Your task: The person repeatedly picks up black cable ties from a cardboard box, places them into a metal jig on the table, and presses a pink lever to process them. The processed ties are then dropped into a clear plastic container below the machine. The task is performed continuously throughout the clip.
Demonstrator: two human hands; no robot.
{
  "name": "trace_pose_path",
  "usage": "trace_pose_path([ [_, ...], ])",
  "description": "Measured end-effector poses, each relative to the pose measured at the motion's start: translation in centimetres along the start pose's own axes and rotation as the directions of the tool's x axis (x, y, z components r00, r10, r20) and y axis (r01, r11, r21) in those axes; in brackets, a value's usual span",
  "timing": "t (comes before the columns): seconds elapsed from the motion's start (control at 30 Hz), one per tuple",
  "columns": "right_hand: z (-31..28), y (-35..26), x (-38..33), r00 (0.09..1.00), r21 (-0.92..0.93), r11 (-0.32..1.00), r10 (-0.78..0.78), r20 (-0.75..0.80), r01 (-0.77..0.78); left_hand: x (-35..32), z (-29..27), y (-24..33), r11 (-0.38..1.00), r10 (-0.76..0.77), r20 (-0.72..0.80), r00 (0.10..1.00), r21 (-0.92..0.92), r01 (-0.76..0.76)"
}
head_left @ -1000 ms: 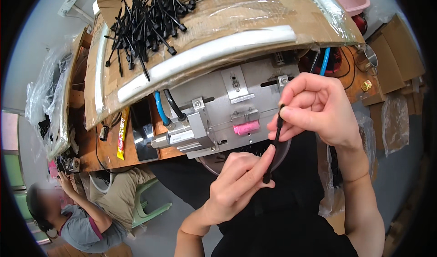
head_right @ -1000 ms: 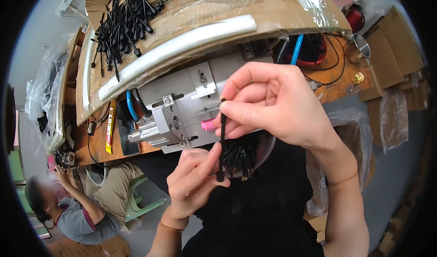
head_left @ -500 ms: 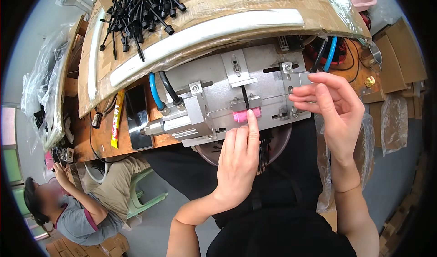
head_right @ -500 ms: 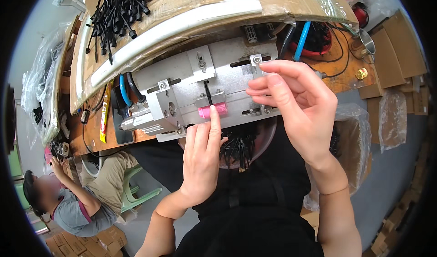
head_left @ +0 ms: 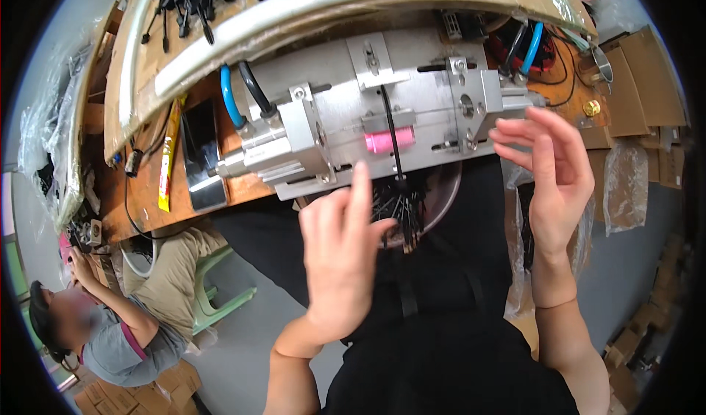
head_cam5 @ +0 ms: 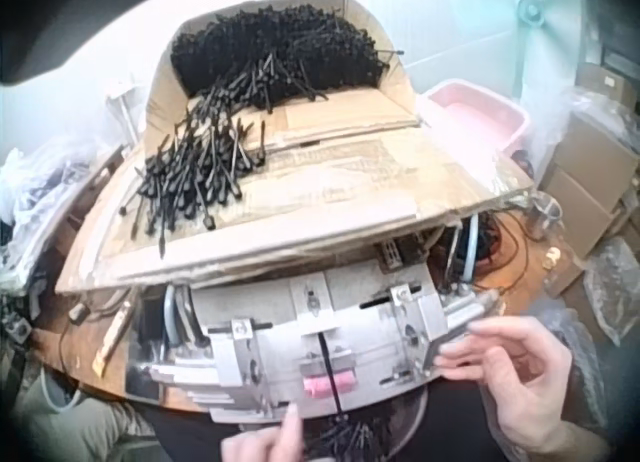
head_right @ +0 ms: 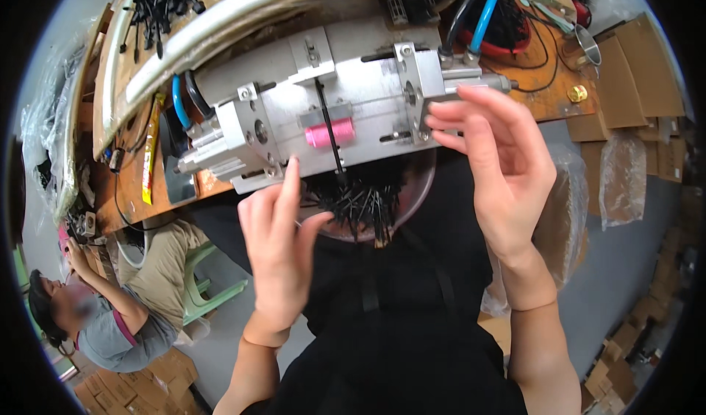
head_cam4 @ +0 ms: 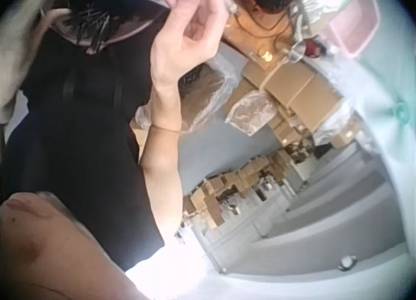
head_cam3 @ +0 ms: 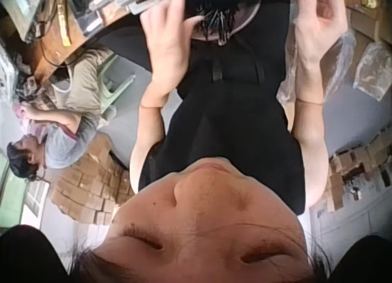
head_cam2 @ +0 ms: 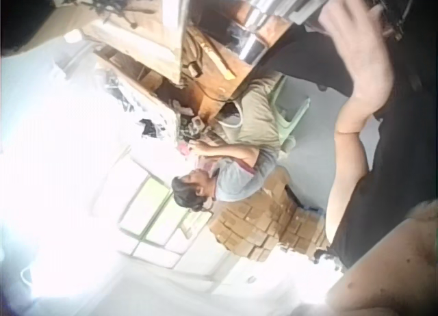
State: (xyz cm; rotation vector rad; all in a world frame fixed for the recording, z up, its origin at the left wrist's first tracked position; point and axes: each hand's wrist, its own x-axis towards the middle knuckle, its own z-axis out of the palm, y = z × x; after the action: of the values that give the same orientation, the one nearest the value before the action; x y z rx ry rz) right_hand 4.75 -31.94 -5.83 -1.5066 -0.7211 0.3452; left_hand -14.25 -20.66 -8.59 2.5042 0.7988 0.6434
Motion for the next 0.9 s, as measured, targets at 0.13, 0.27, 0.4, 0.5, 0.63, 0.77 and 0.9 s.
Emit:
trace_pose_path([
  [0.13, -2.7, 5.4, -5.1, 0.982, -0.308, 0.941, 0.173, 0.073, -0.143, -4.3, 0.9, -6.1, 0.963, -0.217, 0.329, 0.919, -0.084, 0.257],
  [0.27, -0.3, 12.9, -10.2, 0.909, -0.590, 0.806, 0.207, 0.363, 0.052, -5.1, 7.0, -13.3, 0.940, -0.330, 0.155, 0.931, 0.145, 0.309],
  [0.4, 5.4, 18.0, -12.4, 0.807, -0.637, 0.748, 0.252, 0.534, 0.188, -4.0, 13.6, -22.3, 0.894, -0.380, 0.037, 0.924, 0.269, 0.357],
  [0.5, 7.1, 21.7, -10.4, 0.769, -0.741, 0.617, 0.328, 0.549, 0.266, -3.9, 15.5, -25.3, 0.870, -0.416, 0.078, 0.906, 0.322, 0.372],
  [0.63, 6.5, 26.1, -5.1, 0.762, -0.677, 0.670, 0.256, 0.595, 0.305, -5.4, 16.3, -25.5, 0.835, -0.544, 0.145, 0.827, 0.193, 0.515],
  [0.77, 4.9, 26.2, -1.4, 0.693, -0.625, 0.760, 0.352, 0.629, 0.182, -8.0, 16.5, -22.6, 0.862, -0.460, 0.074, 0.885, -0.201, 0.465],
  [0.9, 4.1, 24.3, -4.1, 0.602, -0.574, 0.713, 0.267, 0.753, 0.403, -6.1, 13.6, -19.0, 0.790, -0.613, 0.160, 0.774, 0.124, 0.600],
])
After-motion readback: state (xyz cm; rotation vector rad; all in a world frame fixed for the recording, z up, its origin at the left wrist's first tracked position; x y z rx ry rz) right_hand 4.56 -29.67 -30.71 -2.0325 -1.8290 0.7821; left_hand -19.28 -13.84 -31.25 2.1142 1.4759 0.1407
